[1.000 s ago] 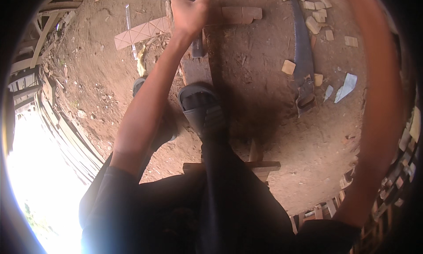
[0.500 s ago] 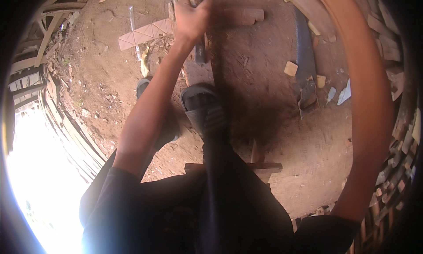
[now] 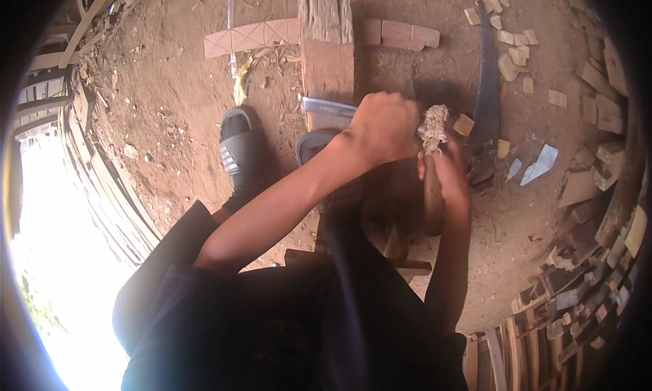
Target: The person sits on the ground and uses a chisel and hammer to carve a small piece of wood held between their feet. They repeatedly strike the chisel to remove wood shavings and adjust the wood piece during the process.
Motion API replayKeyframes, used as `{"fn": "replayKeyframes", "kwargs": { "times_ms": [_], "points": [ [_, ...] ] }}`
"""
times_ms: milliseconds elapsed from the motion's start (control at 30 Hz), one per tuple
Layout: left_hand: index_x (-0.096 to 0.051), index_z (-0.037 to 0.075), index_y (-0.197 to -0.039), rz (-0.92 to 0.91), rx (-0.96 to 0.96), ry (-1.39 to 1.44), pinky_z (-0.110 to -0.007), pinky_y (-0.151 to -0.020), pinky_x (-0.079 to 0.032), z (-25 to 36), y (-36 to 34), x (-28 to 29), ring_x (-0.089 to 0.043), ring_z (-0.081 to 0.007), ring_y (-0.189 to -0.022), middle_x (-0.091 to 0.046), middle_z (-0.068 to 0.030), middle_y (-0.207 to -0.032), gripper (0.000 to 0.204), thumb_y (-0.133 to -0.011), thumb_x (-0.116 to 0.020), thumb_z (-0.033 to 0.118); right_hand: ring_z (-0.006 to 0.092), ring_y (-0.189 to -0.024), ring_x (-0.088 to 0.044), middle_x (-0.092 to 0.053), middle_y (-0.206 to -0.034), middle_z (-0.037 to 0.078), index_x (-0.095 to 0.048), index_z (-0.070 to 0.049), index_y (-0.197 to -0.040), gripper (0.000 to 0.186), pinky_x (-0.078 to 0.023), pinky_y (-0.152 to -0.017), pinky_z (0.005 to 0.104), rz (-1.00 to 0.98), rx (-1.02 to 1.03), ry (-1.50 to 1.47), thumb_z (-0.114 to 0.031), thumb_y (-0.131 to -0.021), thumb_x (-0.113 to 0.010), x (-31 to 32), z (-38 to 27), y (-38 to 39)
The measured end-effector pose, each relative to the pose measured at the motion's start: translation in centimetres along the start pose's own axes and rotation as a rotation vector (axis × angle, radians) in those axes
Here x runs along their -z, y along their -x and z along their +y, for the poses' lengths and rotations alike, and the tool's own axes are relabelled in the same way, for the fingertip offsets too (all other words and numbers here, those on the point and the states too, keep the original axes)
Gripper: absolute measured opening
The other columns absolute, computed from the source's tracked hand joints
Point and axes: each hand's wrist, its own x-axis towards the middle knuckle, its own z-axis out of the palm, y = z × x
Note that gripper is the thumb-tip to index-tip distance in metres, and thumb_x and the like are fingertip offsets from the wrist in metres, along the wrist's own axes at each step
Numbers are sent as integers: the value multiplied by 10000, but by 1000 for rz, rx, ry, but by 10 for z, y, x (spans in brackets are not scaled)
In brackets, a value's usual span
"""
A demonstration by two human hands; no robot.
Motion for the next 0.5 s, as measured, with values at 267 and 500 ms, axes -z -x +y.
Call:
{"fn": "replayKeyframes", "kwargs": {
  "times_ms": [267, 500],
  "points": [
    [-697, 52, -857, -195, -116, -128, -365, -741, -537, 9, -23, -8, -675, -294, -845, -685, -162, -890, 270, -665, -659, 239, 146, -606, -498, -506, -742, 27, -526, -75, -1105, 272, -421, -547, 270, -111, -389, -562, -216, -877, -574, -14, 87, 16],
    [-673, 46, -782, 21, -184, -185, -387, -687, -537, -9, -26, -31, -671, -312, -754, -677, -149, -767, 230, -692, -654, 258, 132, -519, -445, -477, -700, 9, -497, -120, -1030, 213, -394, -492, 272, -99, -236, -498, -314, -946, -477, -25, 95, 5]
  ]
}}
